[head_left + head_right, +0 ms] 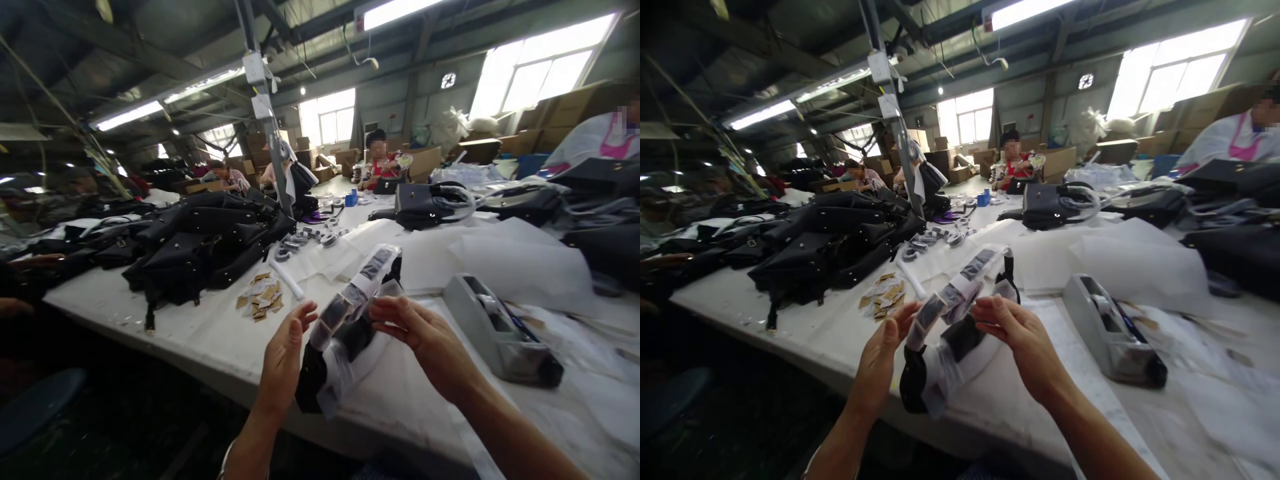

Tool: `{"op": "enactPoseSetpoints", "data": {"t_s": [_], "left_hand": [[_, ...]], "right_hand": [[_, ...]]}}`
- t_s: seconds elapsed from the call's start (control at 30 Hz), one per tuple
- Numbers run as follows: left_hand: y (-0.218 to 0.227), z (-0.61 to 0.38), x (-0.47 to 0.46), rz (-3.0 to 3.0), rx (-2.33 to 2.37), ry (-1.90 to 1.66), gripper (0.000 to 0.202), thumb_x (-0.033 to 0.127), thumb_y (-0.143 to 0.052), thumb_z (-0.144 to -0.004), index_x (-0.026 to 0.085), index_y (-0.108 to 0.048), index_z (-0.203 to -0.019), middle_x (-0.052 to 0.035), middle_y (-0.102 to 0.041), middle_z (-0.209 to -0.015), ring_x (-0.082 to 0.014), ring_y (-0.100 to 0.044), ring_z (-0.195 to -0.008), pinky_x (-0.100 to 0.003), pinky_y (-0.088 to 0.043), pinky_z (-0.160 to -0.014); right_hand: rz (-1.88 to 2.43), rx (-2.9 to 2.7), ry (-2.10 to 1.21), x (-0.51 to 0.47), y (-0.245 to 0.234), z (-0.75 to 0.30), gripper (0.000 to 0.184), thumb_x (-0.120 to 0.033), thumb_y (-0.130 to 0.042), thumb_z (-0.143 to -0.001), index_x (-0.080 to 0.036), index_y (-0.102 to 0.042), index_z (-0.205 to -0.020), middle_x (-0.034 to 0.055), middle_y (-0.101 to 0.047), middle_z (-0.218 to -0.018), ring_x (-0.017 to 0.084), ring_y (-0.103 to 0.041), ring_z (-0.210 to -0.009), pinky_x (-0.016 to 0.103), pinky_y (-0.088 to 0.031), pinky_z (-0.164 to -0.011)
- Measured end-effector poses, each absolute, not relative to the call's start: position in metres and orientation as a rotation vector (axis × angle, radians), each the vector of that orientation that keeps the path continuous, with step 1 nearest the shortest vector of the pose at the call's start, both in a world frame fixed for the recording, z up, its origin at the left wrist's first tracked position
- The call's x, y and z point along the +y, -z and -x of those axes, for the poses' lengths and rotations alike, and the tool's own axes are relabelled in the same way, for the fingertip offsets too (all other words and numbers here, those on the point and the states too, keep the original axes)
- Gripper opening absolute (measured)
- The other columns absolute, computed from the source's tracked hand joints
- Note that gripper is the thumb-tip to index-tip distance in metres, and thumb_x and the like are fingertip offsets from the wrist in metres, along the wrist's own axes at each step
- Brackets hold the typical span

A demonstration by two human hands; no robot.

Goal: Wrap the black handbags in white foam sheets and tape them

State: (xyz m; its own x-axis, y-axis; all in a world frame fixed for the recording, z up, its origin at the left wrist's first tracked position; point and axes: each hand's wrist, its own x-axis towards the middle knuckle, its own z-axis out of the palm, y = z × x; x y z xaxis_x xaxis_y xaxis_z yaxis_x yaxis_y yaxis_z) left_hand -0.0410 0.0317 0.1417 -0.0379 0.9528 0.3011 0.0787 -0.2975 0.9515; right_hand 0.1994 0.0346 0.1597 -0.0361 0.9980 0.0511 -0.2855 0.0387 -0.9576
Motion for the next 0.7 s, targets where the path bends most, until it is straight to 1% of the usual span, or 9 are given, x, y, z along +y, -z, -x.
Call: {"op": "enactPoseSetpoints", "data": {"t_s": [0.1,0.23,0.3,0.4,0.47,0.5,0.57,0.67,0.7], "left_hand": [[-0.100,0.051,0.025,-1.241,1.184,-1.373,0.065,0.067,-0.032,-0.096,0.019,-0.060,-0.132,-0.0113,-0.062,-0.136,-0.0275,-0.054,-0.130,-0.044,-0.038,-0.114],[-0.064,0.038,0.005,-1.119,1.249,-1.325,0.065,0.069,-0.038,-0.093,0.022,-0.061,-0.132,-0.0079,-0.057,-0.143,-0.0271,-0.042,-0.141,-0.042,-0.026,-0.121],[-0.060,0.030,0.003,-1.134,1.223,-1.307,0.066,0.069,-0.036,-0.094,0.021,-0.063,-0.130,-0.0093,-0.060,-0.140,-0.0276,-0.045,-0.138,-0.042,-0.030,-0.119],[-0.065,0.035,0.024,-1.228,1.235,-1.260,0.066,0.065,-0.027,-0.098,0.018,-0.065,-0.124,-0.0130,-0.068,-0.126,-0.0268,-0.062,-0.120,-0.043,-0.046,-0.107],[-0.070,0.054,0.057,-1.424,1.390,-1.265,0.054,0.058,-0.040,-0.097,0.016,-0.064,-0.122,-0.0128,-0.070,-0.119,-0.0246,-0.068,-0.107,-0.040,-0.053,-0.097],[-0.072,0.066,0.079,-1.462,1.461,-1.288,0.049,0.055,-0.050,-0.095,0.016,-0.064,-0.121,-0.0121,-0.071,-0.116,-0.0238,-0.069,-0.104,-0.039,-0.053,-0.096],[-0.074,0.096,0.129,-1.505,1.578,-1.307,0.042,0.047,-0.053,-0.094,0.015,-0.064,-0.118,-0.0118,-0.070,-0.114,-0.0225,-0.068,-0.102,-0.039,-0.053,-0.096],[-0.074,0.136,0.203,-1.596,1.780,-1.244,0.032,0.040,-0.058,-0.094,0.014,-0.065,-0.110,-0.0115,-0.068,-0.113,-0.0238,-0.065,-0.106,-0.046,-0.050,-0.099],[-0.073,0.146,0.224,-1.640,1.830,-1.207,0.030,0.039,-0.060,-0.094,0.015,-0.064,-0.111,-0.0102,-0.066,-0.118,-0.0243,-0.062,-0.110,-0.049,-0.049,-0.099]], "right_hand": [[1.220,-1.235,-1.023,0.033,-0.120,-0.207,0.046,-0.061,-0.061,-0.088,-0.020,-0.073,-0.106,0.0132,-0.072,-0.112,0.031,-0.068,-0.105,0.050,-0.056,-0.095],[1.286,-1.426,-0.777,0.039,-0.077,-0.201,0.052,-0.055,-0.063,-0.087,-0.027,-0.061,-0.130,0.0102,-0.056,-0.140,0.030,-0.058,-0.124,0.049,-0.054,-0.102],[1.273,-1.427,-0.715,0.045,-0.069,-0.198,0.054,-0.055,-0.060,-0.088,-0.028,-0.056,-0.135,0.0099,-0.052,-0.144,0.030,-0.054,-0.129,0.048,-0.054,-0.102],[1.318,-1.409,-0.670,0.050,-0.072,-0.201,0.052,-0.054,-0.057,-0.091,-0.026,-0.055,-0.135,0.0095,-0.052,-0.144,0.029,-0.055,-0.128,0.050,-0.050,-0.107],[1.375,-1.392,-0.647,0.048,-0.079,-0.207,0.051,-0.054,-0.057,-0.092,-0.026,-0.057,-0.134,0.0085,-0.051,-0.147,0.029,-0.060,-0.123,0.049,-0.048,-0.108],[1.400,-1.384,-0.632,0.046,-0.082,-0.211,0.050,-0.055,-0.057,-0.091,-0.026,-0.058,-0.132,0.0080,-0.051,-0.147,0.029,-0.062,-0.120,0.048,-0.049,-0.108],[1.440,-1.371,-0.588,0.038,-0.087,-0.217,0.049,-0.056,-0.058,-0.089,-0.027,-0.062,-0.128,0.0073,-0.054,-0.145,0.029,-0.065,-0.117,0.044,-0.053,-0.103],[1.489,-1.377,-0.515,0.026,-0.086,-0.225,0.047,-0.058,-0.061,-0.085,-0.027,-0.068,-0.120,0.0069,-0.063,-0.136,0.030,-0.065,-0.117,0.037,-0.058,-0.095],[1.500,-1.380,-0.502,0.022,-0.083,-0.227,0.047,-0.058,-0.063,-0.083,-0.028,-0.069,-0.118,0.0069,-0.065,-0.132,0.031,-0.066,-0.115,0.036,-0.060,-0.093]]}}
